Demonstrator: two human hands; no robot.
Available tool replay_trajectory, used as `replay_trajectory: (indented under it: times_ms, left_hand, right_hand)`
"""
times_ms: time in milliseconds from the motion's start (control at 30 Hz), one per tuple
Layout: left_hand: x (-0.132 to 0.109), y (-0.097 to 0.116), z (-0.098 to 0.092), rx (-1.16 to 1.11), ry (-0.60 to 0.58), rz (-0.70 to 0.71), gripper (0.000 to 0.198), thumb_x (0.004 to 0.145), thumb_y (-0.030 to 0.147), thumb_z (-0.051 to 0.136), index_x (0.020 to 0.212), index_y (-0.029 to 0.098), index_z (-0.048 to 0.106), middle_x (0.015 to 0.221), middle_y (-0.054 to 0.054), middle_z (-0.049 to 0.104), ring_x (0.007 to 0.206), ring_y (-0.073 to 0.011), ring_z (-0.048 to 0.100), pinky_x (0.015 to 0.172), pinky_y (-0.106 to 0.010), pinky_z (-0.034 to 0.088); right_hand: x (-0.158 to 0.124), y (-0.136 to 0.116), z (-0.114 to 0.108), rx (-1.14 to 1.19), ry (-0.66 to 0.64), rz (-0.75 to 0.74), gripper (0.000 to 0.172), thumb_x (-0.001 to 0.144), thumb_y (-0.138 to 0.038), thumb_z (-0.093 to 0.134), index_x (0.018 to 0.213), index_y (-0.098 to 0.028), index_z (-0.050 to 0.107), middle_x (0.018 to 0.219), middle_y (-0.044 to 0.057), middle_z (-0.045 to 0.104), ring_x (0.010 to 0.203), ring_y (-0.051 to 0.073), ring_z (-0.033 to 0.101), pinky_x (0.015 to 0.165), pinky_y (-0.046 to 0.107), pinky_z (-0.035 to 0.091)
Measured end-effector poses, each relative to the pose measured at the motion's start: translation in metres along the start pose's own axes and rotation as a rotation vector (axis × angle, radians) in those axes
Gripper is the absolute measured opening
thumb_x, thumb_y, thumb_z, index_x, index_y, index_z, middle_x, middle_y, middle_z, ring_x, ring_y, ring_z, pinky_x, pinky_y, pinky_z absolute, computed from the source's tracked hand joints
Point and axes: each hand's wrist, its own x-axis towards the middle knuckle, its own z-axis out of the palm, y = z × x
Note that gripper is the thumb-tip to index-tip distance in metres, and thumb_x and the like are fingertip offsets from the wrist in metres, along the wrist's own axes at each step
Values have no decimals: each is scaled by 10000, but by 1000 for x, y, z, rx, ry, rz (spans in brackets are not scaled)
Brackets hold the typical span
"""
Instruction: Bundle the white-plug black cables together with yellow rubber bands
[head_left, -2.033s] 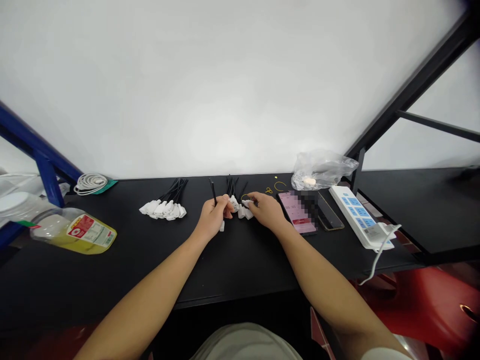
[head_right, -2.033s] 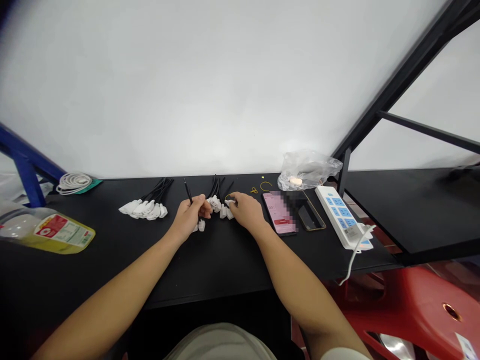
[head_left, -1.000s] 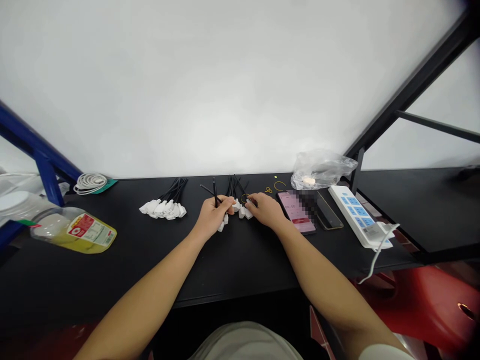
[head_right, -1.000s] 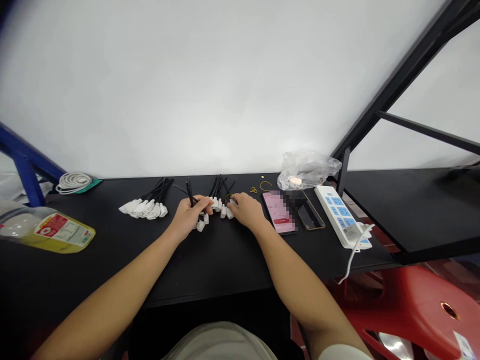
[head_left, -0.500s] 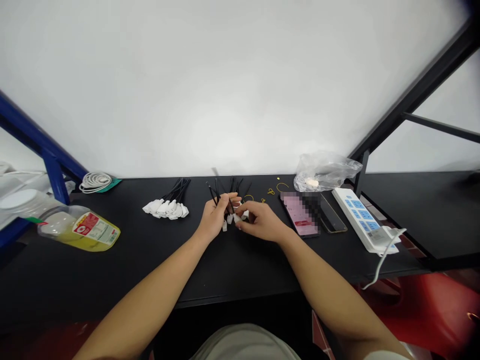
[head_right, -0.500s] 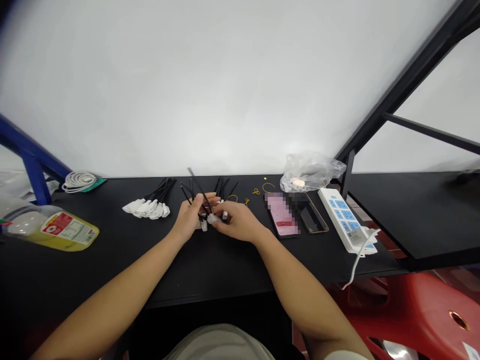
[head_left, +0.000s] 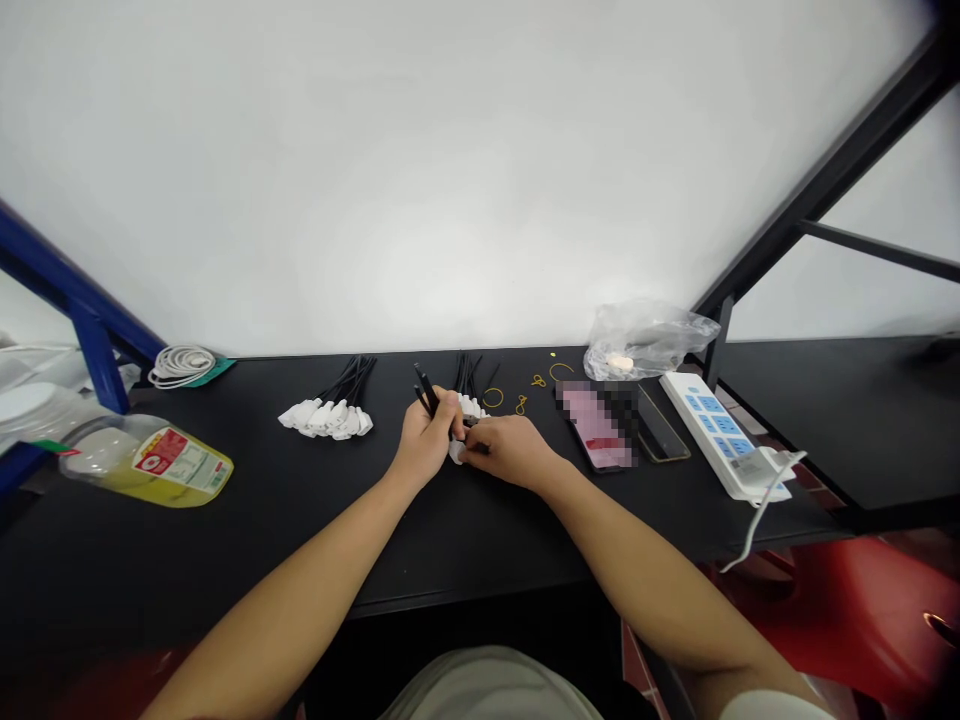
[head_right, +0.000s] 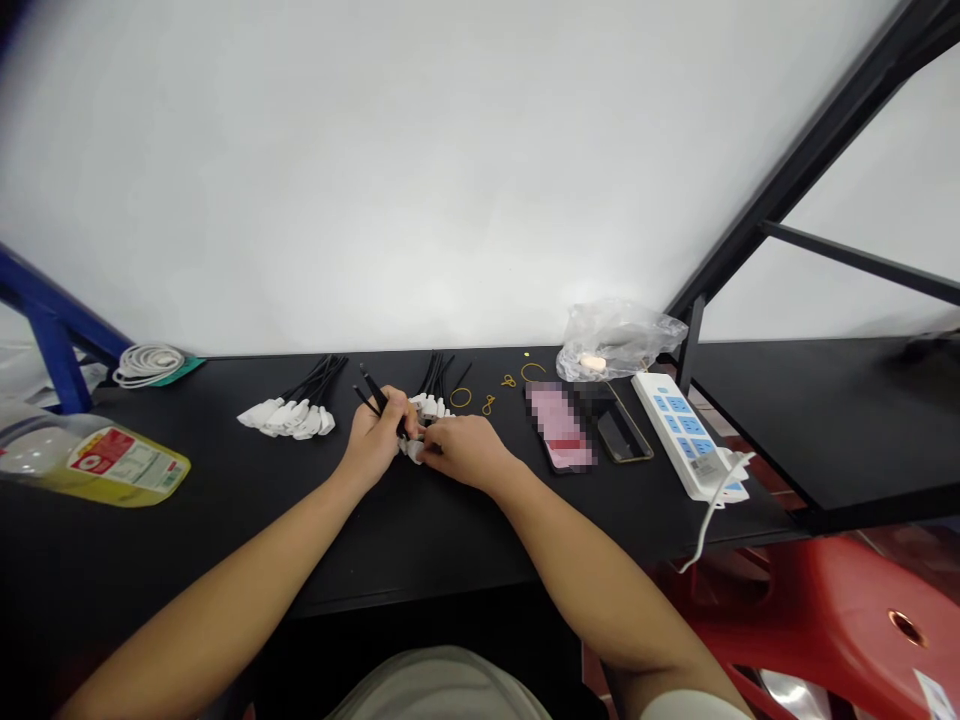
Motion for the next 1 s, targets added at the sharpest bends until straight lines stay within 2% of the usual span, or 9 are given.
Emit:
replay_trajectory:
  times_ms: [133,267,333,500,633,700,767,867,1000]
  left_hand:
    - [0,-2,0,37,-82,-63,490,883,567,614,600,194,467,508,42,490,498,-88,514,612,-237,513]
    - [0,-4,2,-46,-58,-91,547,892,617,561,571,205,396,482,73,341,416,-66,359,444,-206,376]
    - [0,-3,2,-67,-34,-95,550,882,629,565,571,209,391,481,77,320,399,-65,320,415,-211,334]
    - [1,2,-2,109,-53,-9,479,917,528,561,578,193,508,529,13,525,523,-114,515,594,-250,473]
    - [4,2,-6,269,-126,-5,392,893,472,608,631,182,597,612,-19,637,587,-134,571,618,-252,470]
    - [5,0,-7,270,-180,-36,406,899,500,586,660,174,615,635,-28,655,603,-140,592,613,-251,473]
    - [5,-3,-6,226,-197,-79,455,909,553,544,680,166,611,630,-28,645,578,-135,590,585,-247,472]
    - [5,-6,-4,138,-153,-144,506,893,631,518,715,163,590,562,17,559,452,-99,504,495,-236,447]
    - [6,-10,-4,89,-123,-185,546,871,677,525,806,146,636,567,32,542,383,-73,447,476,-248,471]
  right_hand:
    - [-1,7,-5,12,21,85,166,834,-381,742,801,-220,723,800,20,733,719,159,648,610,248,343]
    - [-3,25,-18,113,130,192,137,875,-356,684,927,-233,716,865,3,730,771,152,651,677,248,400]
    - [-4,33,-20,109,170,264,187,882,-361,667,1012,-233,707,935,19,726,843,172,660,720,262,423]
    - [-4,41,-13,72,30,302,372,874,-470,663,1174,-248,669,1093,54,710,954,222,666,760,295,441]
    - [-4,38,-9,66,-19,279,527,780,-541,746,1207,-250,646,1125,56,701,959,237,659,754,295,436]
    - [-3,37,-9,51,-31,279,505,748,-481,783,1183,-259,657,1108,43,700,932,228,654,734,285,424]
    - [-3,36,-11,37,-15,306,372,770,-385,752,1114,-257,685,1047,32,706,893,211,649,714,275,412]
    - [-2,35,-15,35,102,391,206,789,-290,668,981,-229,712,965,36,699,850,194,636,714,276,410]
    - [-1,38,-24,71,425,501,134,793,-263,600,876,-206,688,911,37,674,835,191,615,728,290,426]
